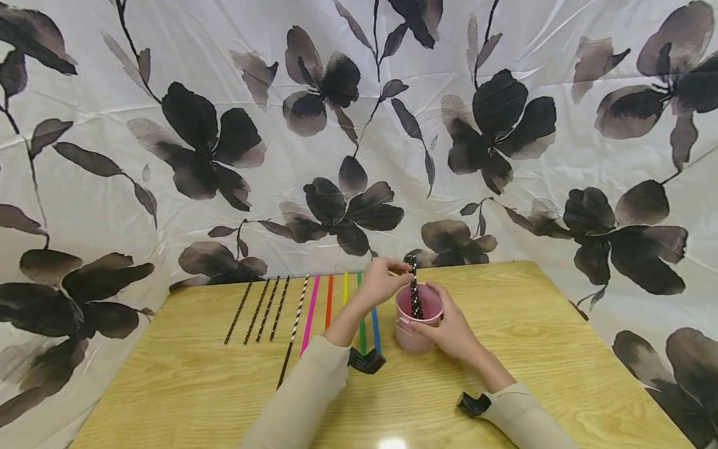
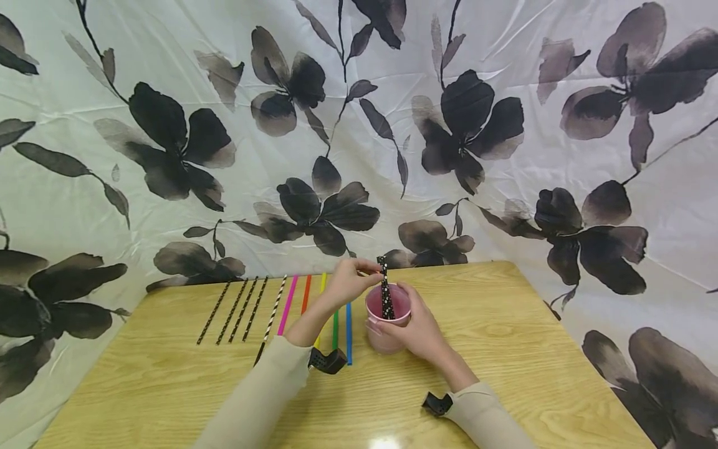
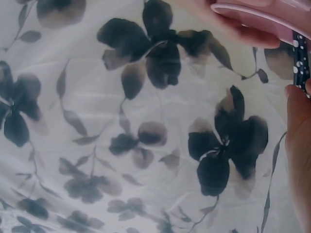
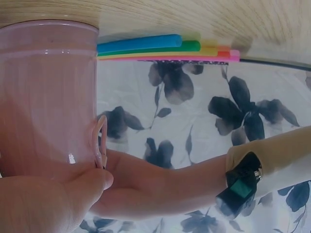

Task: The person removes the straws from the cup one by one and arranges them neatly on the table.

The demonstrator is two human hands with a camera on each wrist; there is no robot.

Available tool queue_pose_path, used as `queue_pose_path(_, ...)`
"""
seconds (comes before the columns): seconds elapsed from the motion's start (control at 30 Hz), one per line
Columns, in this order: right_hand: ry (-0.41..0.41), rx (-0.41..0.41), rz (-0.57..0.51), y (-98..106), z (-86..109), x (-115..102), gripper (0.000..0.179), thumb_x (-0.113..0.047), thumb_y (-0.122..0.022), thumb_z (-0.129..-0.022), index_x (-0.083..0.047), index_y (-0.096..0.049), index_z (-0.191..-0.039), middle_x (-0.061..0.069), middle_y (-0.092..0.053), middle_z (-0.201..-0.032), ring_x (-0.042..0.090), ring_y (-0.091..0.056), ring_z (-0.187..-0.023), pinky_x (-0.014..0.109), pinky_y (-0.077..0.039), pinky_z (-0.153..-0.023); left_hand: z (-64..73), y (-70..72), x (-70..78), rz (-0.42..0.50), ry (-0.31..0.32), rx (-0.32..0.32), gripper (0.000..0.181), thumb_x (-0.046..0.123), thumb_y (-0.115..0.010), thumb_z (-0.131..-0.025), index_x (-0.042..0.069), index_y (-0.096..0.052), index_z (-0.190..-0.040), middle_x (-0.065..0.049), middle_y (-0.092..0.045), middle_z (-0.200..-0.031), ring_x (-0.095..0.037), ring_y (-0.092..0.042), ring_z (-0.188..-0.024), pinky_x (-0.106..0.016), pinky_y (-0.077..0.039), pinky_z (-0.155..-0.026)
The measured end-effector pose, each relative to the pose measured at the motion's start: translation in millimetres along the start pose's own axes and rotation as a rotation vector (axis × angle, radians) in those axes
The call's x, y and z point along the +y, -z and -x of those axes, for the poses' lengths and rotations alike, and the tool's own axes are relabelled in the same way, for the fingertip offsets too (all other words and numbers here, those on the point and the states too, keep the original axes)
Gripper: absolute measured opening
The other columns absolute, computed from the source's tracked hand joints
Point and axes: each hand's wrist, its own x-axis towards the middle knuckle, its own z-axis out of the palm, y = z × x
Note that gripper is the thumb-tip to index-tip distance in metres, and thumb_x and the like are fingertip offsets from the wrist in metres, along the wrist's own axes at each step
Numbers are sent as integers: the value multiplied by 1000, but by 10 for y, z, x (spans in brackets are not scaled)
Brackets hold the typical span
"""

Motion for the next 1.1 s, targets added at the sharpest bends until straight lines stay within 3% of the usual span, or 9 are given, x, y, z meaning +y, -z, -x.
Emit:
queue_pose_path(0.17, -5, 11, -7, -13, 16, -8, 80, -24, -75, -70, -12, -28, -134, 17, -41, -126, 33, -42, -112, 49, -40, -86, -34, -104, -11, -33, 2, 57, 16, 21, -71, -74, 10, -70, -86, 6, -61, -70, -7, -56, -67, -21, -46, -53)
queue_pose_path(0.4, -5, 5, -5, -15, 51, 6, 80, -23, -75, -71, -12, -27, -135, 16, -41, -125, 34, -43, -111, 48, -41, -86, -22, -214, -16, -56, 56, 97, 16, 25, -74, -72, 12, -70, -80, 8, -60, -67, -6, -55, -62, -21, -46, -51)
queue_pose_path(0.63, 25, 5, -33, -3, 37, 37, 82, -22, -75, -71, -9, -26, -136, 16, -41, -126, 33, -43, -110, 49, -41, -84, -40, -298, 51, -155, 99, 161, 16, 37, -74, -68, 22, -69, -69, 15, -58, -61, -4, -53, -57, -21, -45, -49)
queue_pose_path(0.93, 18, -29, 3, -67, 27, 375, 83, -38, -70, -73, -28, -18, -138, 2, -36, -130, 20, -42, -112, 41, -45, -83, -49, -385, 127, -280, 153, 153, 15, 41, -74, -66, 28, -66, -64, 18, -56, -58, -3, -52, -54, -22, -44, -45)
queue_pose_path(1.1, 11, -32, -27, -32, -22, 259, 83, -35, -71, -72, -26, -21, -137, 5, -37, -129, 22, -42, -112, 43, -44, -84, -90, -352, 152, -305, 150, 169, 12, 38, -73, -66, 28, -67, -64, 17, -56, -58, -3, -52, -53, -22, -44, -44)
